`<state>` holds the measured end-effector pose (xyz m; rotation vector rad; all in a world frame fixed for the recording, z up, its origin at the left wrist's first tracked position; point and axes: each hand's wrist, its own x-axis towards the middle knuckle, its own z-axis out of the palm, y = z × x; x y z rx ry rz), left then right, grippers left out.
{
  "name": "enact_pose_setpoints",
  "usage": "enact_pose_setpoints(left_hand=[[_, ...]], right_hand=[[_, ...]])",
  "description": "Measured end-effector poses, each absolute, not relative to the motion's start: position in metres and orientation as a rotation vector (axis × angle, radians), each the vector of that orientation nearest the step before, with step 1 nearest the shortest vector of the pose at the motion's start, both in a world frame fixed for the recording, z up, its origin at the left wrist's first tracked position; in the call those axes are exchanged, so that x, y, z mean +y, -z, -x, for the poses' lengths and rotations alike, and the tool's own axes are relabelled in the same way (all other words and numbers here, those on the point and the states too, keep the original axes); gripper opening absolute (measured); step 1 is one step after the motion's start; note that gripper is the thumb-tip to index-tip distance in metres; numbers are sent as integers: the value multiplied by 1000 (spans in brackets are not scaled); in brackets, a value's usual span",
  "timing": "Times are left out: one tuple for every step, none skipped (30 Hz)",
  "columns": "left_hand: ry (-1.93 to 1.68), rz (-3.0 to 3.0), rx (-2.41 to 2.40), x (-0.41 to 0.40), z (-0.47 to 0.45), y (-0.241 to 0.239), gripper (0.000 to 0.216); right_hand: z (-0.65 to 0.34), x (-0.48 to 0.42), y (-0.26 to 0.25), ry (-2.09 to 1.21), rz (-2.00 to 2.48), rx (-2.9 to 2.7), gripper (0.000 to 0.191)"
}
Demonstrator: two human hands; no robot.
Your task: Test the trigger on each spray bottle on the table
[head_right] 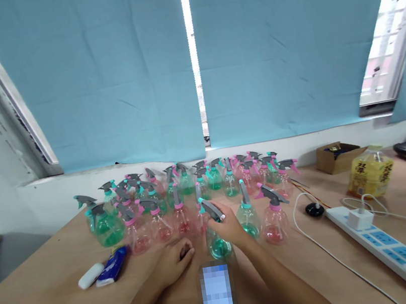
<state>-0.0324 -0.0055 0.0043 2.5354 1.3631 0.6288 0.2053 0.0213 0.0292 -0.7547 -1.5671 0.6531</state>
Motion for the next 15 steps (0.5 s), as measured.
enact_pose_setpoints(left_hand=[[-624, -2542, 1368, -6, 32, -4, 18], [-620, -2547, 1374, -5, 32, -4, 18], [-618, -2551, 1381, -5, 32, -4, 18], [-617, -2553, 1386, -5, 32, -4, 18], [-617, -2554, 1389, -5, 32, -4, 18], [-616, -2552, 1388, -4, 33, -3, 17], [-617, -2549, 1387, -4, 33, -3, 17], [-614, -2545, 1381, -4, 33, -2, 17], [-611, -2541, 1376, -4, 33, -2, 17], [-610, -2539, 1373, -3, 33, -2, 17], [-612, -2540, 1371, -3, 33, -2, 17], [-613, -2542, 1369, -3, 33, -2, 17], [-613, -2545, 1369, -3, 32, -2, 17], [-615, -2547, 1370, -4, 32, -2, 17], [-620, -2547, 1373, -4, 32, -2, 17]], right_hand=[[-207, 24, -30, -686, 742, -1588, 38], [-208, 27, -31, -713, 729, -1605, 36], [-208, 29, -32, -735, 718, -1615, 33], [-208, 31, -32, -761, 705, -1614, 32], [-208, 32, -33, -798, 687, -1604, 32], [-207, 33, -34, -851, 660, -1592, 34], [-206, 33, -35, -923, 622, -1584, 35], [-204, 33, -37, -1009, 575, -1582, 35], [-202, 32, -39, -1094, 526, -1589, 36], [-201, 32, -41, -1167, 483, -1601, 36], [-199, 32, -43, -1223, 449, -1615, 37], [-198, 32, -45, -1265, 425, -1630, 37], [-197, 33, -46, -1291, 411, -1640, 37], [-197, 35, -47, -1304, 405, -1649, 37], [-196, 36, -47, -1309, 403, -1654, 37]])
